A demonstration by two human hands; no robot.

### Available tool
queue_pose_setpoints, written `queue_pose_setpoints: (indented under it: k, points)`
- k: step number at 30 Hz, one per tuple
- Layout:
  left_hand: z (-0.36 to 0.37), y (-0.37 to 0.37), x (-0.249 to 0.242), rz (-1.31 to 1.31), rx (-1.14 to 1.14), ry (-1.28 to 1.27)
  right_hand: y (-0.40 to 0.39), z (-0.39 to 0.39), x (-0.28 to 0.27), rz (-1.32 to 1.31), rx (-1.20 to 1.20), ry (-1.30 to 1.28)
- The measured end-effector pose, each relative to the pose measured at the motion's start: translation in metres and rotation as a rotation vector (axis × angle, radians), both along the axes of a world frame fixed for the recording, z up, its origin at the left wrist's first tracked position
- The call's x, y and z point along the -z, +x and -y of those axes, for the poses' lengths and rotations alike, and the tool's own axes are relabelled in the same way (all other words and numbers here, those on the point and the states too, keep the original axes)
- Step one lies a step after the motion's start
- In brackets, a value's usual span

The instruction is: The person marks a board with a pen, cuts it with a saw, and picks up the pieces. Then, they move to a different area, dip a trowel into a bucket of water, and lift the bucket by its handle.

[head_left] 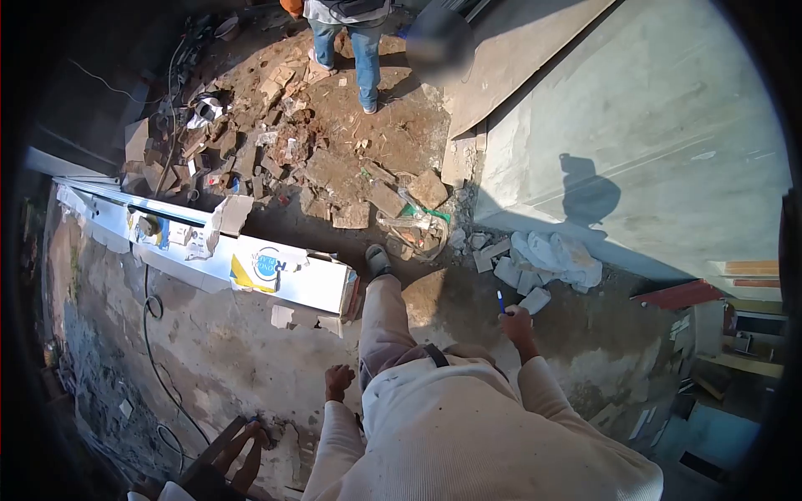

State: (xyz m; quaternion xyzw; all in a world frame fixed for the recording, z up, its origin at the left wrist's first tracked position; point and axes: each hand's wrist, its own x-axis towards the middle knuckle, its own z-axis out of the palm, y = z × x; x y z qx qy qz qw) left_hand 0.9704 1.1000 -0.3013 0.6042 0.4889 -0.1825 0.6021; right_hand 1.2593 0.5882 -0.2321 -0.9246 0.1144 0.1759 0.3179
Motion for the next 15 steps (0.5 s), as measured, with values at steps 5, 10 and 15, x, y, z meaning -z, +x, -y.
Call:
queue_pose_setpoints:
  k: [5,10,15]
  points:
    - [-0.097,0.22,-0.045,0.131,-0.274,-0.096,0.017,0.002,0.017,-0.188,-0.805,-0.835]
    - [-0.174,0.454,-0.137,0.202,-0.272,0.047,0.098,-0.057,0.019,-0.255,-0.312,-0.617]
    - [-0.246,0.634,-0.14,0.295,-0.27,0.033,0.278,-0.108,0.052,-0.347,-0.642,-0.576]
